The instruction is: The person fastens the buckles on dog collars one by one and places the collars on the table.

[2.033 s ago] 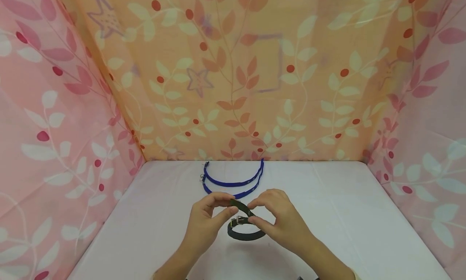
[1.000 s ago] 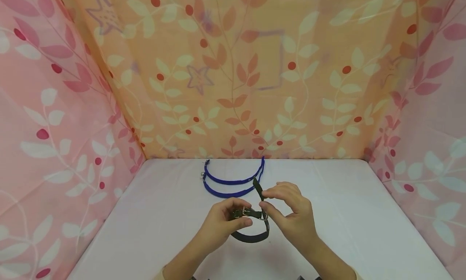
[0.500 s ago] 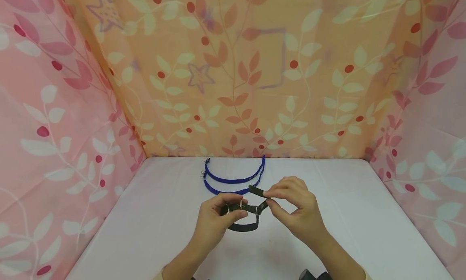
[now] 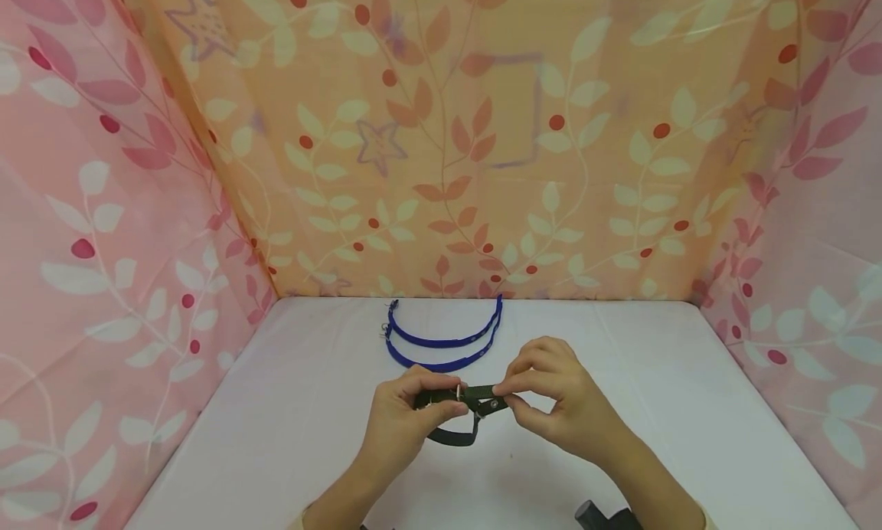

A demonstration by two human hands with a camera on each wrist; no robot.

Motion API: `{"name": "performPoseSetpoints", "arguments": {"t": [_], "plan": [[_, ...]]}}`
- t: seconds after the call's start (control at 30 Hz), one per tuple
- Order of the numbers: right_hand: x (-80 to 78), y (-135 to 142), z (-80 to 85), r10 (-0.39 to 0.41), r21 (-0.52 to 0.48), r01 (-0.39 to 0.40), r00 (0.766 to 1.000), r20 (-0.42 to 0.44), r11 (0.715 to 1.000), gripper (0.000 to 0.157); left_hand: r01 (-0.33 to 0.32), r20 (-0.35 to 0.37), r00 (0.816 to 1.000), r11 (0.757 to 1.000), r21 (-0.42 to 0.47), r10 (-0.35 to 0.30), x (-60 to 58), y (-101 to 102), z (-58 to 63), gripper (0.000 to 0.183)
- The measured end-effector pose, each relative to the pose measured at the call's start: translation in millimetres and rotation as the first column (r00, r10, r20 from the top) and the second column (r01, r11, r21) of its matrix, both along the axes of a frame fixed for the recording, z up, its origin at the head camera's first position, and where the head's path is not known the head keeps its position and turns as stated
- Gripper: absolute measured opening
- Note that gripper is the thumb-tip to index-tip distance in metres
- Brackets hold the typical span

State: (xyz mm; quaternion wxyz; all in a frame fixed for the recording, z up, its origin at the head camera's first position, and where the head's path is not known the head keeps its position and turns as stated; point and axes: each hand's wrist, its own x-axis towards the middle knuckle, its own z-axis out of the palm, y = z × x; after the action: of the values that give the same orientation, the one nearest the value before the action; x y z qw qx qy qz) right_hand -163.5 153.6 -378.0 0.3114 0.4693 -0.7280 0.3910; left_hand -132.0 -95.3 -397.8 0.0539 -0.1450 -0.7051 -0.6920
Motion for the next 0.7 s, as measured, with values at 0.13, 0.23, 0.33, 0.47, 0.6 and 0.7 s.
{"name": "performPoseSetpoints", "arguments": {"t": [0.13, 0.23, 0.33, 0.47, 0.6, 0.7], "plan": [[0.4, -2, -0.5, 0.005, 0.030, -0.004, 1.000, -0.024, 1.000, 0.036, 0.004, -0.032, 0.999, 0.998, -0.055, -0.006, 1.5, 0, 1.0, 0.027], [1.1, -3, 0.0, 0.003, 0.040, -0.002, 0.999, -0.039, 0.999, 0.033, -0.002, -0.033, 0.999, 0.996, -0.090, 0.000, 2.1, 0, 1.4, 0.026], [2.3, -3, 0.8, 0.007, 0.046, -0.005, 0.998, -0.055, 0.999, 0.028, -0.011, -0.023, 1.000, 0.994, -0.109, 0.009, 2.3, -1, 2.3, 0.026], [4.0, -4, 1.3, 0.012, 0.057, -0.008, 0.998, -0.060, 0.998, 0.022, -0.007, -0.004, 1.000, 0.993, -0.122, 0.007, 2.6, -1, 3.5, 0.026], [5.8, -7, 0.5, 0.019, 0.072, -0.016, 0.999, -0.048, 0.997, 0.022, 0.018, -0.005, 1.000, 0.991, -0.131, -0.019, 2.8, 1, 3.0, 0.025], [7.5, -10, -0.7, 0.034, 0.087, -0.029, 0.998, -0.050, 0.996, 0.022, 0.055, -0.027, 0.998, 0.989, -0.136, -0.059, 2.8, 2, 1.7, 0.025]]}}
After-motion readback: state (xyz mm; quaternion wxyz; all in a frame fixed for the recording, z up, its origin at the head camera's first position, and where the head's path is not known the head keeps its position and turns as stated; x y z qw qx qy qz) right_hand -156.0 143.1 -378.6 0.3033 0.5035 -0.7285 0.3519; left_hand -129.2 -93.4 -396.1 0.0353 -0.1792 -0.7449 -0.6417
